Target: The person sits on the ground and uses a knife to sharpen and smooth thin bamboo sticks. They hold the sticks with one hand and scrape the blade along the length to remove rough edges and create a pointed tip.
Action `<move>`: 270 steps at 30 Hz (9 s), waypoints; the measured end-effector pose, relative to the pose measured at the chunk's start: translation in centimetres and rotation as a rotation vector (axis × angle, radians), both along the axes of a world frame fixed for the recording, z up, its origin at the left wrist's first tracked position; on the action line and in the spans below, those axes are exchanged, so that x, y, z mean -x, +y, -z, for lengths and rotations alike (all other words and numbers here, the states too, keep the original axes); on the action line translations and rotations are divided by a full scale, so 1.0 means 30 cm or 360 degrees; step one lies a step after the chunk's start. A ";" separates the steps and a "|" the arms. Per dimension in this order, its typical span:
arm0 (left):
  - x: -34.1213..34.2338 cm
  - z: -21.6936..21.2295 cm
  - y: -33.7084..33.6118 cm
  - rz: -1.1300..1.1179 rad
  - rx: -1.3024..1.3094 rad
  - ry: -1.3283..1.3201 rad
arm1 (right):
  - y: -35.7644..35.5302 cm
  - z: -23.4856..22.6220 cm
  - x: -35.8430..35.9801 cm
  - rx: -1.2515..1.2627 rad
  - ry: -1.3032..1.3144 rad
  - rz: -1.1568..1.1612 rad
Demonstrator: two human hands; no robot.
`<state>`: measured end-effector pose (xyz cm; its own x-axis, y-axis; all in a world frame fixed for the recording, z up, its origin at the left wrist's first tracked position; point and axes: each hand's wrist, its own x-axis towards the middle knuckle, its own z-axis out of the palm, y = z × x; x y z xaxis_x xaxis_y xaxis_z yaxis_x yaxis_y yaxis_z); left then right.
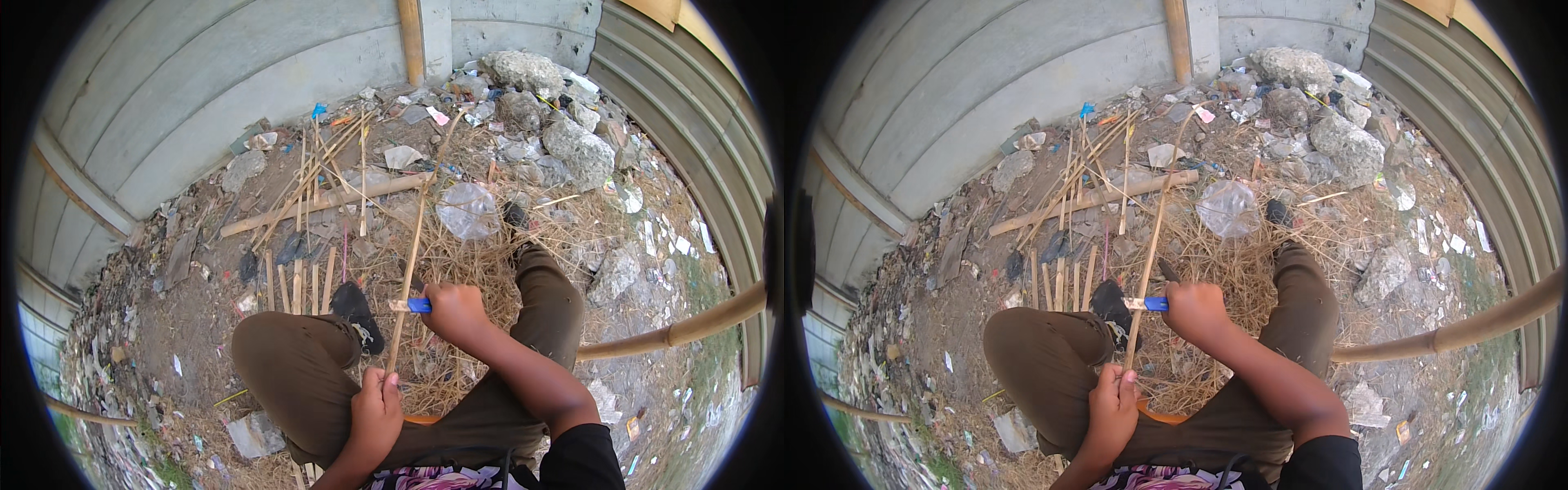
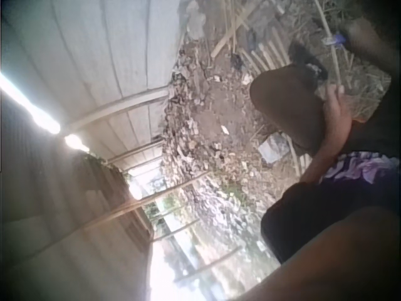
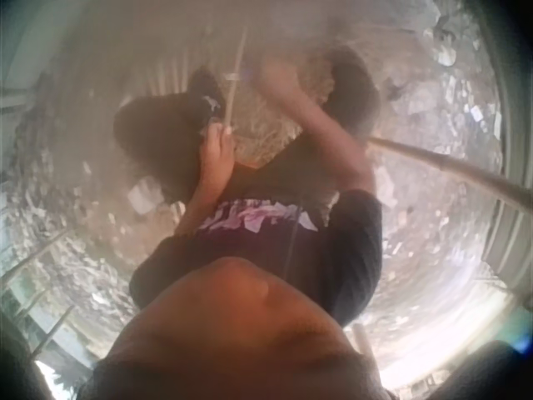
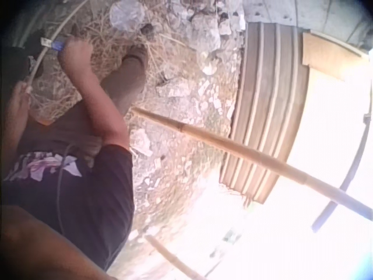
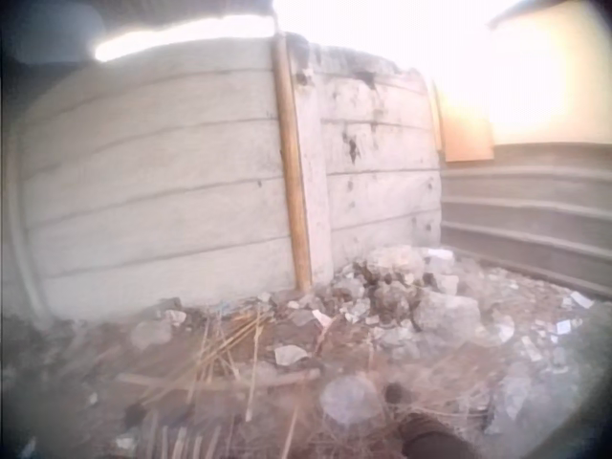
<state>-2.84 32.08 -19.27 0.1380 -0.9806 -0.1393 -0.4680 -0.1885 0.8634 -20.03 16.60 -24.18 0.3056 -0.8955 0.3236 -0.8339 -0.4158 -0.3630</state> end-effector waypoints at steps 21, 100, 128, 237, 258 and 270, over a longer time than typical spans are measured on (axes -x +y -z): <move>0.039 0.001 0.027 0.0225 0.0106 -0.0490 | -0.294 0.031 0.148 -0.0224 0.0047 0.0742; 0.023 0.002 -0.001 0.0068 -0.0141 0.0018 | -0.087 0.010 0.078 -0.0170 -0.0013 0.0228; 0.022 0.004 0.032 0.0232 -0.0105 0.0008 | -0.339 -0.011 0.182 -0.0951 -0.0662 0.0290; -0.023 -0.029 -0.076 -0.0091 0.0165 0.0110 | -0.117 0.014 -0.054 0.0407 0.0033 0.0155; -0.069 -0.063 -0.077 -0.0027 -0.0855 0.1837 | -0.338 -0.055 0.113 -0.1180 -0.1534 0.0153; -0.076 -0.040 -0.081 -0.0185 -0.0524 0.1663 | 0.002 -0.017 -0.036 -0.0077 -0.0102 0.0102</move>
